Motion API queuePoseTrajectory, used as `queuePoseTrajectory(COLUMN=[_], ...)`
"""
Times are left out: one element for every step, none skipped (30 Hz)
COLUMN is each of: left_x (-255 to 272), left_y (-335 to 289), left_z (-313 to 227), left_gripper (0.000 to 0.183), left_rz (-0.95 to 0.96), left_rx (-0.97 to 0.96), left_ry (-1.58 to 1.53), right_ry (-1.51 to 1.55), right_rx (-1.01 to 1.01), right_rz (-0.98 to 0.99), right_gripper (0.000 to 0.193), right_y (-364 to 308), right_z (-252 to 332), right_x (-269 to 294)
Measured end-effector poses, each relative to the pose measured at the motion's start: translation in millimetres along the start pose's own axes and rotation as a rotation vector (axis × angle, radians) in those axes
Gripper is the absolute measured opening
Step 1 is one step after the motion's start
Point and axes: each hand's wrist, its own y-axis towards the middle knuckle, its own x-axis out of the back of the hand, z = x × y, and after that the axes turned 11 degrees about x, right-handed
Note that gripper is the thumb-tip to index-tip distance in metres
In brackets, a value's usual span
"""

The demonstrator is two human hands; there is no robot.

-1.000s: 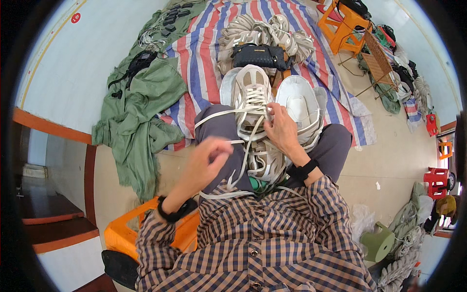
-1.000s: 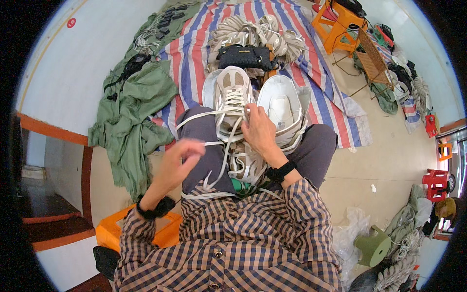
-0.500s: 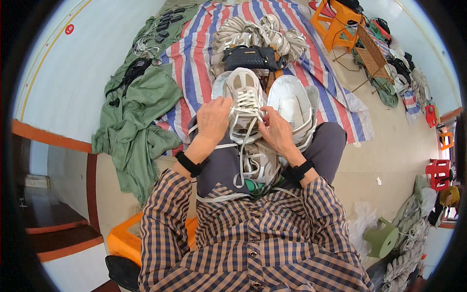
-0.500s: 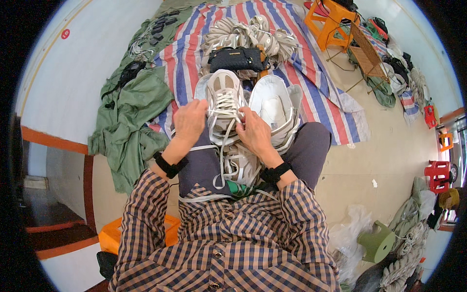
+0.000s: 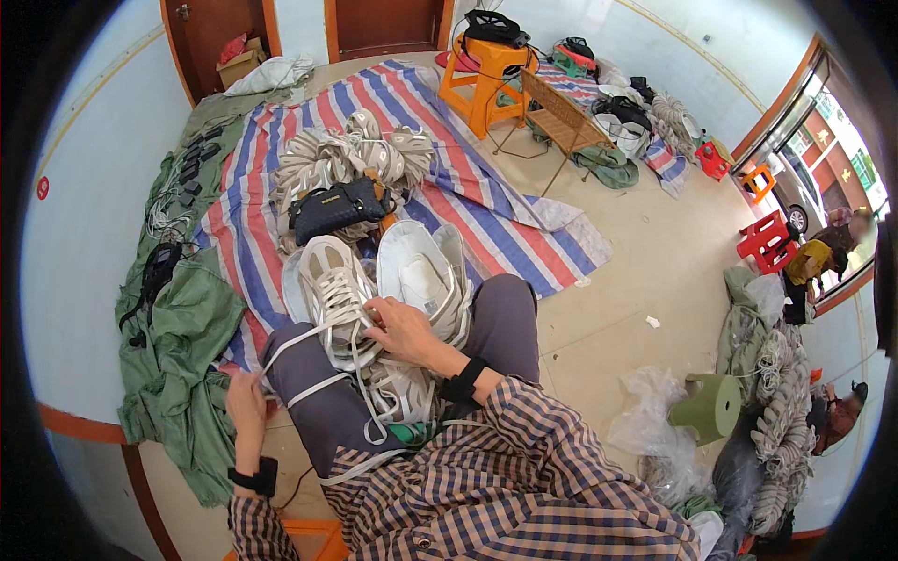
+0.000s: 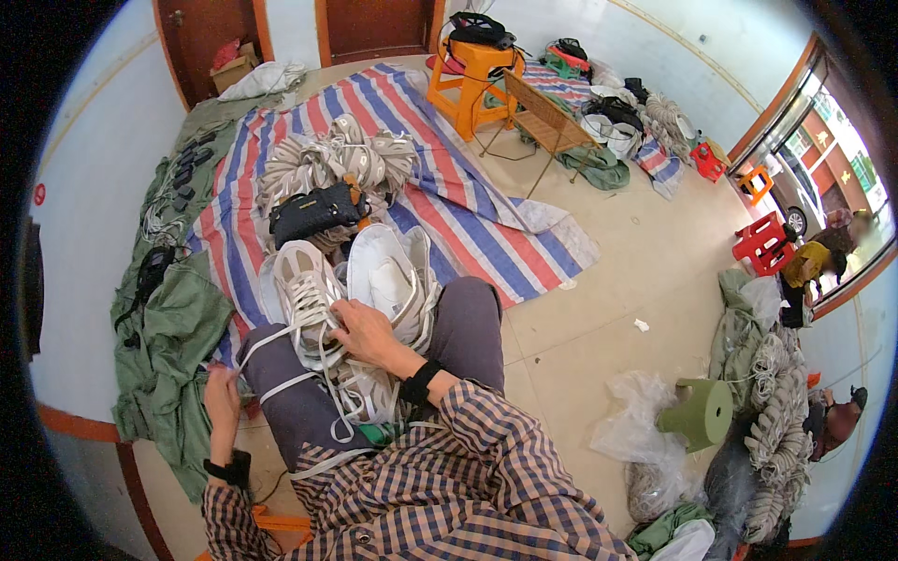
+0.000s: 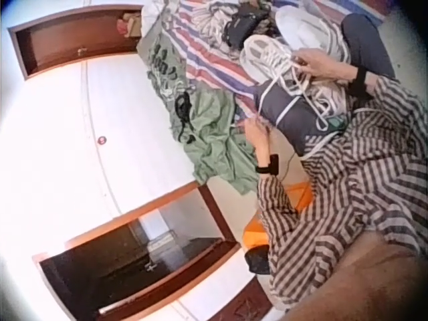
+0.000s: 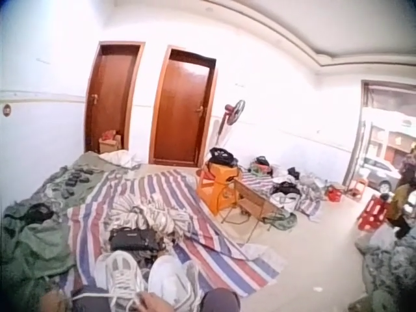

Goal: The recorder is threading laces into a white sneaker while sitting in a manufacturing environment.

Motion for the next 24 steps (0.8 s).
queuePoseTrajectory(left_x=[-5, -11, -16, -17, -19, -16, -14, -22, -23, -23, -25, -19, -13, -13, -13, -8, -22, -16, -10, 10, 27, 41, 50, 52], left_y=[-15, -31, -48, -57, -67, -75, -84, -97, -110, -121, -134, -136, -133, -127, -119, -117, -121, -110, -93, -80, -63, -49, -37, -26], left_z=[17, 34, 50, 52, 54, 48, 45, 56, 58, 62, 64, 52, 42, 39, 31, 20, 39, 33, 13, -5, -27, -46, -61, -73], left_gripper=[0.013, 0.013, 0.015, 0.016, 0.016, 0.018, 0.02, 0.02, 0.023, 0.025, 0.026, 0.026, 0.026, 0.031, 0.031, 0.033, 0.031, 0.029, 0.026, 0.025, 0.023, 0.021, 0.018, 0.016], left_rz=[0.031, 0.025, 0.042, 0.064, 0.062, 0.247, 0.432, 0.434, 0.457, 0.473, 0.455, 0.493, 0.53, 0.662, 0.681, 0.615, 0.528, 0.545, 0.551, 0.481, 0.408, 0.418, 0.421, 0.46], left_rx=[0.022, 0.025, 0.04, 0.053, 0.054, 0.286, 0.518, 0.524, 0.525, 0.524, 0.629, 0.581, 0.538, 0.475, 0.461, 0.333, 0.195, 0.313, 0.429, 0.475, 0.494, 0.566, 0.634, 0.649], left_ry=[0.006, 0.009, 0.018, 0.024, 0.02, -0.114, -0.249, -0.25, -0.455, -0.659, -0.54, -0.485, -0.428, -0.181, -0.209, -0.186, -0.096, -0.262, -0.436, -0.566, -0.706, -0.821, -0.94, -0.993], right_ry=[0.016, 0.033, 0.016, 0.013, 0.02, 0.03, 0.03, 0.042, 0.062, 0.075, 0.107, 0.145, 0.172, 0.249, 0.267, 0.243, 0.259, 0.285, 0.332, 0.386, 0.395, 0.461, 0.523, 0.525], right_rx=[-0.005, -0.009, 0.001, 0.003, 0.002, 0.001, 0.001, -0.009, -0.014, -0.011, 0.036, 0.078, 0.093, 0.085, 0.078, 0.035, -0.037, -0.029, -0.126, -0.218, -0.212, -0.24, -0.266, -0.256], right_rz=[-0.006, -0.012, -0.004, -0.003, -0.005, -0.005, -0.001, 0.009, 0.025, 0.04, -0.037, -0.107, -0.141, -0.1, -0.011, 0.079, 0.188, 0.216, 0.282, 0.365, 0.394, 0.408, 0.421, 0.441], right_gripper=[0.035, 0.035, 0.035, 0.035, 0.034, 0.034, 0.034, 0.032, 0.031, 0.031, 0.027, 0.023, 0.017, 0.019, 0.021, 0.02, 0.027, 0.027, 0.031, 0.035, 0.035, 0.039, 0.044, 0.044], right_y=[0, 0, 1, -1, -2, -2, -3, -3, -2, -1, 1, 2, 4, 3, 6, 4, 7, 7, 7, 8, 7, 7, 8, 10], right_z=[1, 3, 3, 0, -2, -1, -2, -3, 0, 3, 5, 11, 13, 15, 16, 20, 28, 30, 30, 32, 33, 33, 35, 35], right_x=[1, 2, 1, 1, 2, 2, 2, 3, 2, 0, -4, -7, -5, -4, 0, 5, 7, 8, 8, 2, -1, -3, -5, -8])
